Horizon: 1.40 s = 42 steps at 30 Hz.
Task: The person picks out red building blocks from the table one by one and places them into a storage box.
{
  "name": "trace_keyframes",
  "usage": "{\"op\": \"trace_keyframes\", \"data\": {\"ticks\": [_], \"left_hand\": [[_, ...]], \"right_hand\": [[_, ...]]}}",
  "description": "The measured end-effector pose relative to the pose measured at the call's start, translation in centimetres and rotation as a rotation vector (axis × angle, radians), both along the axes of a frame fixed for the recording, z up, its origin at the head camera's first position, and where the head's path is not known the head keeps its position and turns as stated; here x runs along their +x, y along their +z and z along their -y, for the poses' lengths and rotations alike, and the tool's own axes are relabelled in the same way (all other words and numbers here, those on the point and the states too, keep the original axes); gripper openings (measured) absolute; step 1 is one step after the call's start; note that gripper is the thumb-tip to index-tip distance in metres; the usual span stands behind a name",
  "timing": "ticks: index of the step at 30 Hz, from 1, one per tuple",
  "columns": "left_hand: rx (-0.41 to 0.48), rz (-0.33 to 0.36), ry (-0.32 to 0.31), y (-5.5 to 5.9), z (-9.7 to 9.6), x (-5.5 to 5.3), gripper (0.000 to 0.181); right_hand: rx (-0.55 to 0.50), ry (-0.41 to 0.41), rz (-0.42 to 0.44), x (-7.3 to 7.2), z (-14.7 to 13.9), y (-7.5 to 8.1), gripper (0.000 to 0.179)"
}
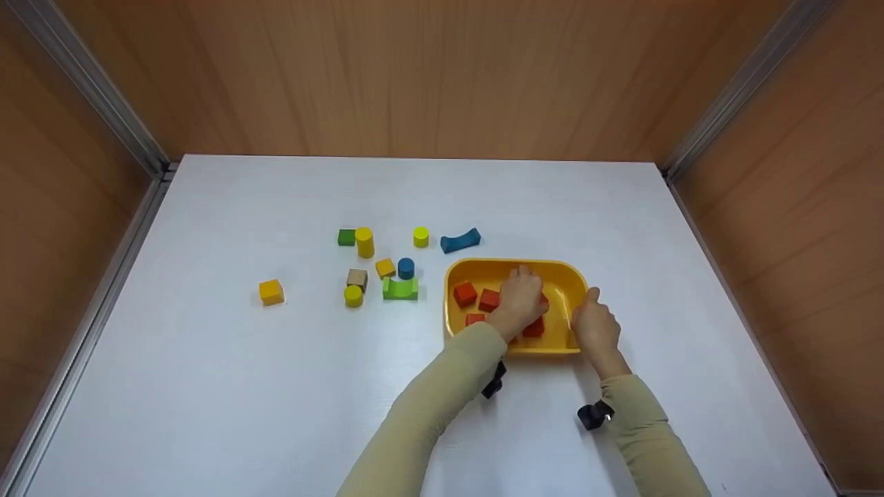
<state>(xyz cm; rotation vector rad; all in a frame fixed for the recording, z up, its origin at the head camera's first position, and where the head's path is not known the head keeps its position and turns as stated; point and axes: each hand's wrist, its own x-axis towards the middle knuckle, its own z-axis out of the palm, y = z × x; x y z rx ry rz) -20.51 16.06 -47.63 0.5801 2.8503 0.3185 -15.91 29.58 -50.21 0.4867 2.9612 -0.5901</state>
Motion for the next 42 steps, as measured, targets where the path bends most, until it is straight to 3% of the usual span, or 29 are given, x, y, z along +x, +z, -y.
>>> {"op": "trace_keyframes", "data": {"ticks": [8,17,27,35,42], "left_hand": [[-0.082,-0.010,-0.009,-0.9,-0.2,-0.6,0.048],[-0.131,0.039,0.022,-1.6,-0.2,-1.0,0.048],[-0.166,0.032,0.031,-1.7,-0.5,-0.9,0.050],[-0.184,0.021,0.045,-1.7,-0.5,-0.8,0.048],[-0.170,0.052,0.049,-1.5,-0.4,-0.8,0.052]], "right_hand": [[0.045,0.029,-0.061,0.2,0.0,0.0,0.029],[0.038,0.018,-0.041,0.1,0.1,0.1,0.032],[0.050,0.028,-0.034,0.1,0.1,0.2,0.032],[0.070,0.040,-0.089,0.1,0.1,-0.1,0.028],[0.074,0.032,-0.107,0.2,0.1,-0.2,0.029]]}}
